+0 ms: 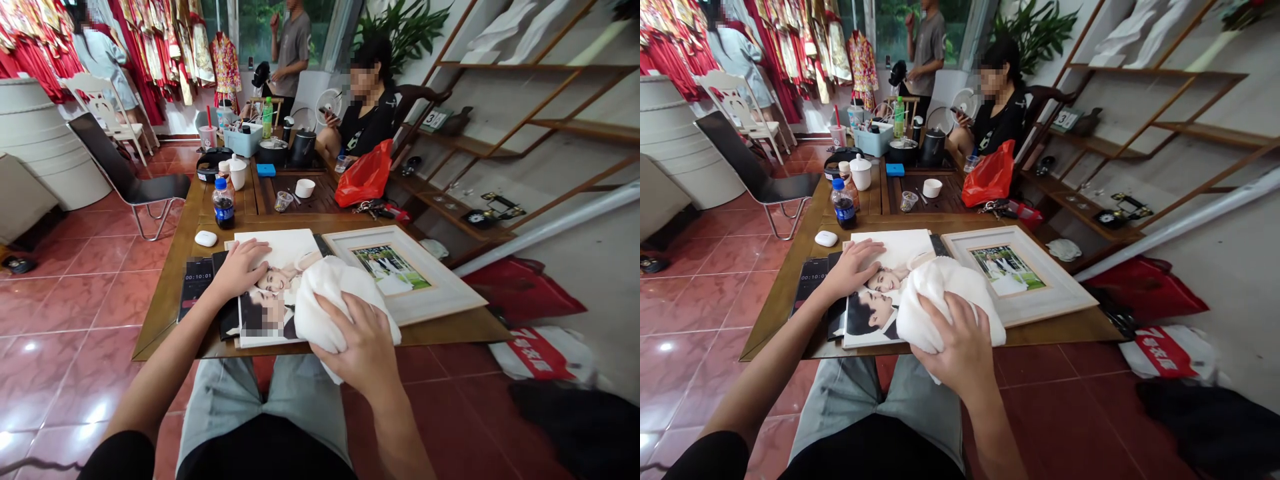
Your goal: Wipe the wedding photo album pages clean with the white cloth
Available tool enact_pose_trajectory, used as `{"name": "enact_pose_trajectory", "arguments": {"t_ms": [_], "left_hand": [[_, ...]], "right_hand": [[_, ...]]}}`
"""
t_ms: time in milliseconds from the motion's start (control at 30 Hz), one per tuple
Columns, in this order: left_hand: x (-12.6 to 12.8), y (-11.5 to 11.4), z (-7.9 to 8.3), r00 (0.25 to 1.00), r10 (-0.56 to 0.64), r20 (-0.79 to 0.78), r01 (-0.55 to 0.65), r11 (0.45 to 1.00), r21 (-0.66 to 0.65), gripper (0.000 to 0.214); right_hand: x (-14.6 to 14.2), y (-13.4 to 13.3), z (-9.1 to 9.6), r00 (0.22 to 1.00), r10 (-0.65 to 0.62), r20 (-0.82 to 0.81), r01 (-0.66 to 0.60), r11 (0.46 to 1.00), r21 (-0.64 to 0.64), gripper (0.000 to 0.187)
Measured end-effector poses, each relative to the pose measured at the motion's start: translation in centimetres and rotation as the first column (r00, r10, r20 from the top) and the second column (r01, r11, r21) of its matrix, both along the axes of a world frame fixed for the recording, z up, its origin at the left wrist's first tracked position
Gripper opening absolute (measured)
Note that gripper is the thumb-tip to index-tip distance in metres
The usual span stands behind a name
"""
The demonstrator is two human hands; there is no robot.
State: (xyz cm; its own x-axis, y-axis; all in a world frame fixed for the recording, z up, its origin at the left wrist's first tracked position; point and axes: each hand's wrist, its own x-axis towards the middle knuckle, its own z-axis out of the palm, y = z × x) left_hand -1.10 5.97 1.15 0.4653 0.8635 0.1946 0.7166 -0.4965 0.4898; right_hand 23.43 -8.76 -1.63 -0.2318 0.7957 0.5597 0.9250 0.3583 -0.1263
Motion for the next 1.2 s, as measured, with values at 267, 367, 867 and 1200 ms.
{"name": "enact_pose_trajectory", "arguments": {"t_ms": [267,367,867,1200], "left_hand": [[0.0,-0.3,-0.3,0.992,0.089,0.089,-0.099,0.988,0.117,0.032],[-0.1,-0.9,-0.2,0.975,0.204,0.083,-0.216,0.961,0.172,0.031],[-3.4,-3.1,-0.3,0.942,0.317,0.112,-0.321,0.947,0.015,0.037],[0.3,4.4,1.8,0.941,0.221,-0.255,-0.198,0.974,0.113,0.044]], "right_hand": [[0.8,0.3,-0.4,1.000,0.003,0.011,-0.003,1.000,0.025,0.060],[1.0,0.4,-0.4,0.999,0.019,0.037,-0.020,1.000,0.018,0.061],[8.0,1.4,1.7,0.831,0.000,-0.557,0.293,0.851,0.436,0.064],[15.1,10.3,0.6,0.972,-0.234,-0.024,0.233,0.971,-0.052,0.052]]}}
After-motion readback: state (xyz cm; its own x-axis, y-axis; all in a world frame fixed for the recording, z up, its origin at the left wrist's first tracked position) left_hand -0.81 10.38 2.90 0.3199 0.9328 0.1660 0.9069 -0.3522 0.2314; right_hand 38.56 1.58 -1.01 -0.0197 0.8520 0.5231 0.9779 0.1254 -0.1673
